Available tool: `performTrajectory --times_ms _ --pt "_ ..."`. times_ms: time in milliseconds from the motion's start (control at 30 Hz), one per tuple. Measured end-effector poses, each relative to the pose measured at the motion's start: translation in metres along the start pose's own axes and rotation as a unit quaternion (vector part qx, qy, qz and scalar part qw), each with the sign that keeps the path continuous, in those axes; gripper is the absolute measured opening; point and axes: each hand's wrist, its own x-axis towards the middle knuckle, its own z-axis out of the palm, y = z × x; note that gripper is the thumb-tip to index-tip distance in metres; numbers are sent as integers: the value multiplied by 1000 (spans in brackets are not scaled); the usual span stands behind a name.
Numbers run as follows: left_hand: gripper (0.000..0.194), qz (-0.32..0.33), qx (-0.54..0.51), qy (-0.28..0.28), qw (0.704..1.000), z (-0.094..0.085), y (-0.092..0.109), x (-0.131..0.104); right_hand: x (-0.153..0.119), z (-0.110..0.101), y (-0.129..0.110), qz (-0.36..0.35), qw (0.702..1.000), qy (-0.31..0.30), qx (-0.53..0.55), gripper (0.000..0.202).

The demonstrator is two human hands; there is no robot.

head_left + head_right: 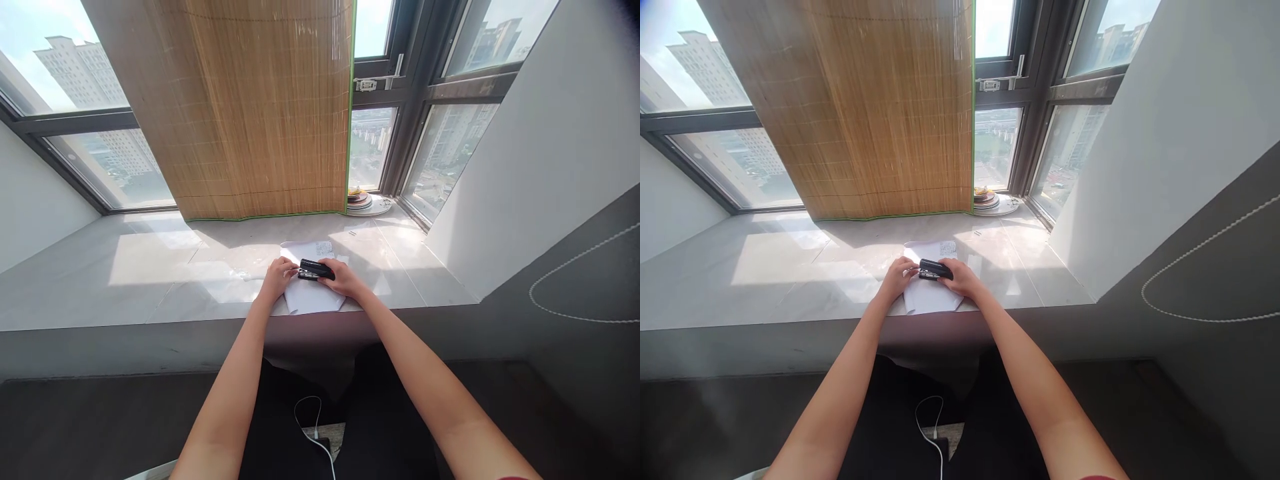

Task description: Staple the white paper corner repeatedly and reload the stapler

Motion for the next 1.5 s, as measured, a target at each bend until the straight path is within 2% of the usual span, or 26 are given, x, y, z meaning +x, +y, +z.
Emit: performTrajectory --times_ms 133,300,433,567,667,767,867,1000,1100,1167,1233,1367,1433,1500 --pt "17 -73 4 56 996 -1 0 -7 1 0 2 6 1000 -3 4 47" --pt "47 -162 -75 97 979 -3 11 -24 1 2 5 9 1000 0 8 46" --pt "67 -144 -144 81 976 5 34 -28 2 4 10 -11 999 8 29 48" --pt "73 -128 -215 47 967 14 49 -21 3 4 13 -25 999 14 35 47" --pt "67 -142 -232 34 962 15 48 -18 3 2 13 -25 999 13 39 41" --pt "56 -149 -207 28 967 11 45 -16 4 1 10 -27 998 26 44 38" --pt "47 -130 -132 36 982 6 43 -3 4 2 7 -44 998 41 -5 41" --pt "32 -87 -9 68 994 8 36 40 2 3 5 -39 995 55 -75 37" --pt "27 -89 69 23 993 18 25 76 0 1 2 -39 995 47 -75 36" --pt "26 -95 93 -14 991 27 17 91 0 0 -1 -34 996 38 -72 39" --pt "25 -92 104 -29 990 35 10 97 -1 -2 -4 -28 997 31 -71 42" --pt "21 -76 116 -15 990 43 -2 98 -2 -7 -8 -13 997 30 -71 40" --pt "24 -83 101 -12 991 41 -7 99 -3 -12 -7 6 995 66 -75 37" --pt "28 -97 72 -18 993 35 -12 102 -5 -17 -4 51 982 154 -97 38"
